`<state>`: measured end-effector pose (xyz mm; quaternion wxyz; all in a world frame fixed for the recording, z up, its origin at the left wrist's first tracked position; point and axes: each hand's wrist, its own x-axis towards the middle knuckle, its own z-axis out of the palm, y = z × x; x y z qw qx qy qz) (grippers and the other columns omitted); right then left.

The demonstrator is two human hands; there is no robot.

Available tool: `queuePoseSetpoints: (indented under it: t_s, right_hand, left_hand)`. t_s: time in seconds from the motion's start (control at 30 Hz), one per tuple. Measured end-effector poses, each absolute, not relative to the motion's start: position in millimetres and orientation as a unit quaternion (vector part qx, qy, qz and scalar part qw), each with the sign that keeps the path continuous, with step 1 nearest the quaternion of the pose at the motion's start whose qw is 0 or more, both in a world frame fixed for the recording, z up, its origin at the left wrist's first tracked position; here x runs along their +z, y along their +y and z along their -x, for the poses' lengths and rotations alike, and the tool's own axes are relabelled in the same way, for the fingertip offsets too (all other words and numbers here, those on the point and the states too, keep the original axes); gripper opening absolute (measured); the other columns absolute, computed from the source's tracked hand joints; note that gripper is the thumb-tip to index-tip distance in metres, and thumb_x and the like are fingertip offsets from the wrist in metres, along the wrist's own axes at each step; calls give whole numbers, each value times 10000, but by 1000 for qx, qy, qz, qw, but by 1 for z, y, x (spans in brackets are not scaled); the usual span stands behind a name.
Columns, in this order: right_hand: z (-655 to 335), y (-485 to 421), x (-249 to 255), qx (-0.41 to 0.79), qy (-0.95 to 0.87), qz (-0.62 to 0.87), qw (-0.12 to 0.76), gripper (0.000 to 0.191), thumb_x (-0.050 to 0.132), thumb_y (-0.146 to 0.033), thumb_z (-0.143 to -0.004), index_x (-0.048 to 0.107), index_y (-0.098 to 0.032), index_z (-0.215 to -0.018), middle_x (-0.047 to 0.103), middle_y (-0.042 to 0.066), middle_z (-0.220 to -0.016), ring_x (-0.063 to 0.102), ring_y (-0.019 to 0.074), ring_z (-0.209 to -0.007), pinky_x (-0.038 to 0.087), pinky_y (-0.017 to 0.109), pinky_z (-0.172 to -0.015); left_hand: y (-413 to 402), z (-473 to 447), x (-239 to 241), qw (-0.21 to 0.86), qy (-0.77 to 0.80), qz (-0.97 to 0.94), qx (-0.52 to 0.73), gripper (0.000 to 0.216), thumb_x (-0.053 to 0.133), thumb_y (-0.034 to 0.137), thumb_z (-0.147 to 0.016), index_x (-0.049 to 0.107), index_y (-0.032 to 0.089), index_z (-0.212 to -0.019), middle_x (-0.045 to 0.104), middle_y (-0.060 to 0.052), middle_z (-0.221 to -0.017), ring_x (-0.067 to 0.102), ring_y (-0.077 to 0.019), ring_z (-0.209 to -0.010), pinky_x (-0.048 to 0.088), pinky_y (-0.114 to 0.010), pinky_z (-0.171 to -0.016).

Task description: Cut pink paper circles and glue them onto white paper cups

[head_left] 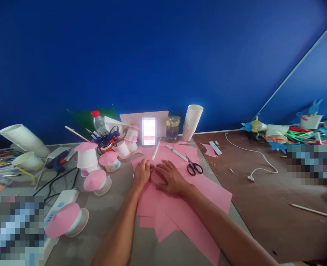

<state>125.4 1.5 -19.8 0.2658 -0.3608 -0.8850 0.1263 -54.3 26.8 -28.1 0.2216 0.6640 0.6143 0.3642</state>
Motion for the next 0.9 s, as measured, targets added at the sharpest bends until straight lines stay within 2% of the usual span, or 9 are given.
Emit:
queuePoseSetpoints:
  t_s: [0.2,0.37,0.53,0.7,0.9]
  right_hand:
    - [-127,4,-21,146,-881,363,265,666,715,-440,-687,531,-164,-1264,540,150,-1290,377,361,-1287,236,567,-1080]
    - [-139,10,-20,176,-829,377,375,543,501,-530,-850,528,-170,-1257,541,164,-1276,434,320,-1246,310,530,-1050]
    - [-151,14,-13,221,-763,411,448,492,374,-548,-905,578,-180,-1160,614,133,-1127,544,284,-1105,425,456,-957]
    - [-149,14,-13,221,-767,404,447,394,454,-513,-884,603,-202,-1076,659,106,-1013,575,272,-1030,448,448,-915]
    - [-147,14,-17,249,-764,385,453,404,428,-509,-903,601,-195,-1089,654,114,-1047,572,261,-1051,444,439,-926]
  left_hand:
    - [26,55,-28,235,608,-664,366,240,371,197,-871,563,195,-1015,729,-47,-846,667,-196,-867,488,-335,-833]
    - [25,53,-26,241,614,-655,369,249,360,223,-881,574,198,-1007,725,-48,-856,661,-202,-877,481,-348,-824]
    - [23,51,-24,252,619,-645,371,243,354,213,-883,563,211,-1007,721,-37,-850,660,-189,-864,478,-342,-813]
    - [22,51,-21,252,620,-648,363,248,345,222,-879,568,215,-988,720,-29,-863,655,-188,-864,475,-337,-814]
    - [22,51,-20,255,621,-647,362,244,347,234,-883,563,213,-996,720,-32,-866,659,-187,-868,478,-330,-808]
